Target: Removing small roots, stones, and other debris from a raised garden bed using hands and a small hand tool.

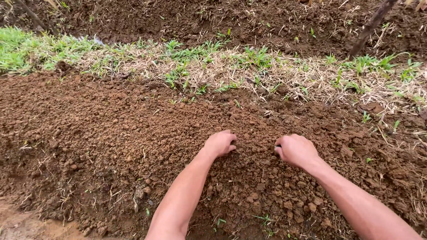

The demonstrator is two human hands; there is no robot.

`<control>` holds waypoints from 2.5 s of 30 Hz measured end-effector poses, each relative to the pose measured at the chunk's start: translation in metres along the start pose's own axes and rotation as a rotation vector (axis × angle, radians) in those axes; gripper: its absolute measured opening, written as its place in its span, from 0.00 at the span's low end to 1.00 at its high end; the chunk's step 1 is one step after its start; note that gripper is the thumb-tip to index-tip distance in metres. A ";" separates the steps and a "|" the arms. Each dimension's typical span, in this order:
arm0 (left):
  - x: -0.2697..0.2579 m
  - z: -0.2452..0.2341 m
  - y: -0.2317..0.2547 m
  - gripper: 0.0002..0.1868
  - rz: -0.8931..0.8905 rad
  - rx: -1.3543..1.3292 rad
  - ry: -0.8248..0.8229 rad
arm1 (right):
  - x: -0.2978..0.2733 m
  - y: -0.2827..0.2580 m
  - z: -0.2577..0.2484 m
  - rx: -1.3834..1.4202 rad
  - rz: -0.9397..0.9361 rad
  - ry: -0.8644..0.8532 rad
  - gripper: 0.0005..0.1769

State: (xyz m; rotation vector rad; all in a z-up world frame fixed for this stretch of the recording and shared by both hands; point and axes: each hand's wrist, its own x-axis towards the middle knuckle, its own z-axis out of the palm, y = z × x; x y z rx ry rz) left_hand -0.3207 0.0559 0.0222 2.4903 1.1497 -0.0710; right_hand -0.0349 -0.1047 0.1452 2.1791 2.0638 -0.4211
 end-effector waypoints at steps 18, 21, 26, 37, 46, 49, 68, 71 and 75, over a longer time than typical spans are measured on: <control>-0.080 -0.048 -0.011 0.36 -0.404 -0.015 -0.104 | -0.035 -0.108 -0.083 0.091 0.003 -0.045 0.22; -0.077 -0.037 -0.008 0.35 -0.417 -0.020 -0.118 | -0.002 -0.131 -0.022 0.141 -0.070 -0.021 0.22; -0.094 -0.070 0.024 0.35 -0.432 -0.097 -0.143 | 0.020 -0.129 0.023 0.114 -0.135 0.088 0.23; -0.080 -0.029 0.137 0.47 -0.290 -0.043 -0.077 | -0.041 -0.054 -0.060 -0.110 -0.158 0.049 0.20; 0.005 0.030 0.194 0.39 -0.083 -0.209 0.006 | -0.049 0.012 -0.018 -0.164 -0.180 0.168 0.21; 0.001 0.007 0.209 0.35 -0.027 -0.221 0.007 | -0.048 0.048 -0.016 -0.074 -0.063 0.098 0.25; 0.029 0.038 0.315 0.50 0.582 0.492 -0.226 | -0.130 0.205 -0.028 -0.029 0.450 0.045 0.25; 0.043 0.025 0.308 0.47 0.484 0.501 -0.221 | -0.144 0.202 -0.048 0.015 0.485 0.068 0.23; 0.050 -0.003 0.292 0.56 0.271 0.421 -0.217 | -0.136 0.207 -0.052 0.170 0.567 0.183 0.25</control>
